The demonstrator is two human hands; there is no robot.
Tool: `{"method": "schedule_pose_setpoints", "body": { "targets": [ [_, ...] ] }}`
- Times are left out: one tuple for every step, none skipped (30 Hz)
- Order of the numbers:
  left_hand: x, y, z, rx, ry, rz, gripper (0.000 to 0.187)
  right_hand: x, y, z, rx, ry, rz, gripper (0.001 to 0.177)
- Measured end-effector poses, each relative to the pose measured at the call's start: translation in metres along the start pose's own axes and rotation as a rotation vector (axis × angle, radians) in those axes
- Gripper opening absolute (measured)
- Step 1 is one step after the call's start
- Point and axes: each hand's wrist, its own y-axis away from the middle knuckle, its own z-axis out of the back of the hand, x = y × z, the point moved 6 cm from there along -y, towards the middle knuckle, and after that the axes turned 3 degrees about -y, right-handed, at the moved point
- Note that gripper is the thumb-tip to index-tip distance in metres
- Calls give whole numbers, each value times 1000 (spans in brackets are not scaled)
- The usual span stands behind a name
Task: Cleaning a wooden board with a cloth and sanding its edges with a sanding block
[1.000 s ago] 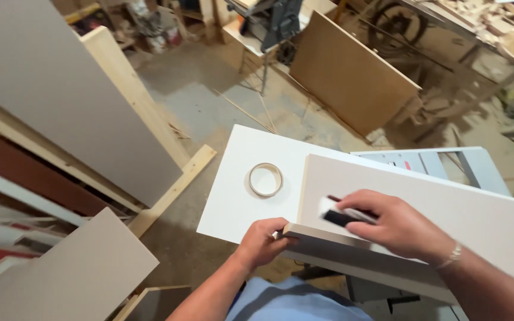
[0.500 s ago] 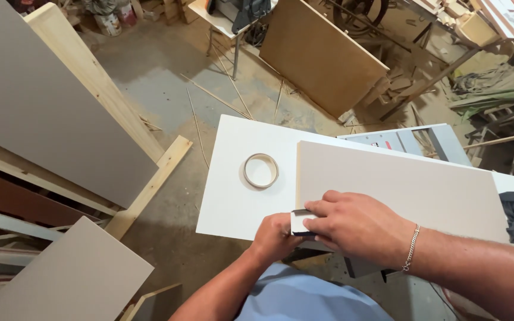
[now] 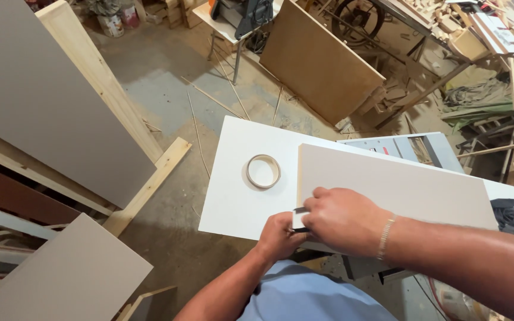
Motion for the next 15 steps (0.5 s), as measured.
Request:
{"method": "schedule_pose_setpoints", "body": {
  "targets": [
    [12,1,-2,6,7,65,23,-3,-6,-14,-16,-35,-9,24],
    [24,0,-3,12,11,127,23,-7,-13,-28,-35,-68,-19,27],
    [10,-1,1,15,9,120,23,-11,-18,-12,-38,-64,-24,27],
    [-4,0,6,26,-18,115,24,-17,-23,4,-56,-232,-81,24],
    [-17,0,11,37,-45,109,27,-24,-28,20,-75,-400,-137,22],
    [-12,-2,7,47,-46,109,27,-37,-17,26,-77,-405,-145,22],
    [-8,-3,3,56,-56,75,28,-60,-3,38,-266,-648,-279,17],
    [-2,-3,0,58,-65,45,29,-82,11,46,-456,-887,-406,28],
    [-6,-1,2,62,-65,48,29,-86,18,37,-456,-891,-409,28],
    [-11,0,6,74,-106,57,33,-99,31,26,-562,-965,-561,27],
    [-16,1,8,87,-146,67,36,-111,46,15,-668,-1036,-716,27],
    [-16,0,10,97,-155,66,36,-117,44,-7,-679,-1043,-721,27],
    [-15,-1,11,130,-168,92,39,-124,43,-26,-722,-1043,-700,29],
    [-14,-1,11,168,-183,121,43,-130,42,-47,-767,-1044,-684,31],
    [-10,-3,13,183,-193,121,43,-127,43,-56,-778,-1054,-694,31]
  ]
}}
